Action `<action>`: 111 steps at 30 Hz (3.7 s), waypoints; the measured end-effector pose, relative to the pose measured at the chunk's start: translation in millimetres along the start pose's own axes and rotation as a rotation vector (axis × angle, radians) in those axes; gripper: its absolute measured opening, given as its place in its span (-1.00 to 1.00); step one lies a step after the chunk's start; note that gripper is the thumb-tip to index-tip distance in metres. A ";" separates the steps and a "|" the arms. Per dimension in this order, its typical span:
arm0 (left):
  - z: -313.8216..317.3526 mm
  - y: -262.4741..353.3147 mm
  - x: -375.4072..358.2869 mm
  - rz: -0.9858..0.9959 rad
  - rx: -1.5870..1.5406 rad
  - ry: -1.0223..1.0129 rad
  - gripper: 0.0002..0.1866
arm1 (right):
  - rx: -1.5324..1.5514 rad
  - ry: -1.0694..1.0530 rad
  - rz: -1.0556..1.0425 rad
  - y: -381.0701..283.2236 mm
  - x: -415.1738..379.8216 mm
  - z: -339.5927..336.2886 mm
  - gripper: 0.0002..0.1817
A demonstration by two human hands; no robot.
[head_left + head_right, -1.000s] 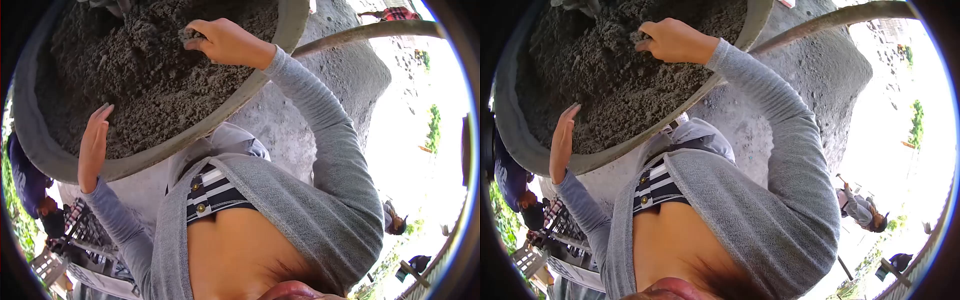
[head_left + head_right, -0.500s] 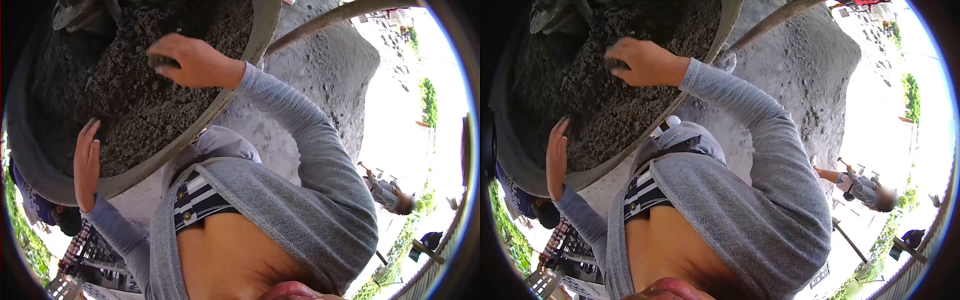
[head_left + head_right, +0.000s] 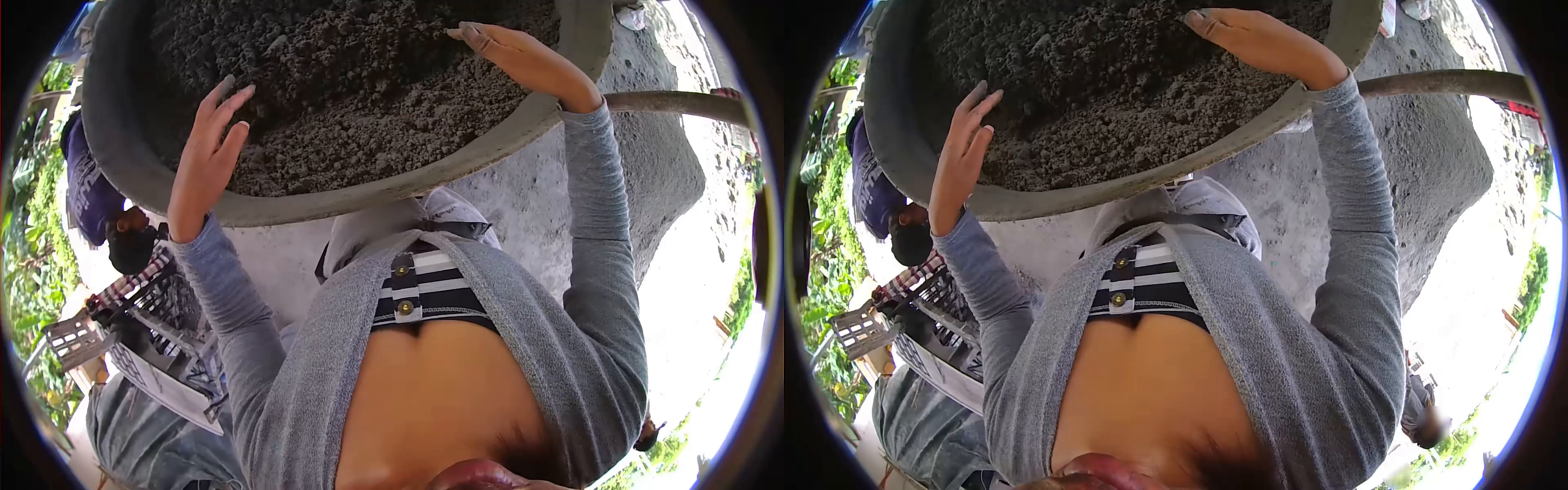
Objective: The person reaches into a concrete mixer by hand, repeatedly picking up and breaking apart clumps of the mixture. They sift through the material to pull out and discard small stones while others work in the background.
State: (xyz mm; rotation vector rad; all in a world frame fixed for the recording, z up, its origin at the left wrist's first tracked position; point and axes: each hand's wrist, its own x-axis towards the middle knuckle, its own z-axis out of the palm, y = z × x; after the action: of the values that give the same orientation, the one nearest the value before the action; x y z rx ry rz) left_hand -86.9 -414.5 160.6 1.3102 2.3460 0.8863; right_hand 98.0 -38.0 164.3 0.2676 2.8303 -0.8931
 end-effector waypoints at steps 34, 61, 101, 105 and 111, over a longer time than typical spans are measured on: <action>-62.1 -62.4 -35.2 -0.253 -0.204 0.522 -0.60 | -0.039 -0.372 -0.330 -59.8 103.2 4.3 -0.47; -186.0 -201.5 22.8 -0.281 0.552 0.491 -0.37 | 0.095 -0.302 -0.416 -233.8 218.4 25.9 0.26; -117.1 44.0 -101.6 -0.083 -0.051 -0.436 -0.40 | -0.202 0.342 0.285 -242.7 14.9 -2.7 -0.21; -122.1 41.4 -97.6 0.033 -0.045 -0.371 -0.41 | -0.149 -0.023 0.103 -206.0 50.2 66.0 -0.47; -148.6 56.6 -102.3 -0.015 0.035 -0.403 -0.47 | -0.155 -0.135 -0.202 -271.3 27.1 72.1 -0.71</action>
State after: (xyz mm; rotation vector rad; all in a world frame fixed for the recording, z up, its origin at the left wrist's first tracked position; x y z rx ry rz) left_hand -75.3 -533.1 307.3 1.3376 2.0598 0.5172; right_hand 19.8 -295.1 249.9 -0.0959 2.8146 -0.6911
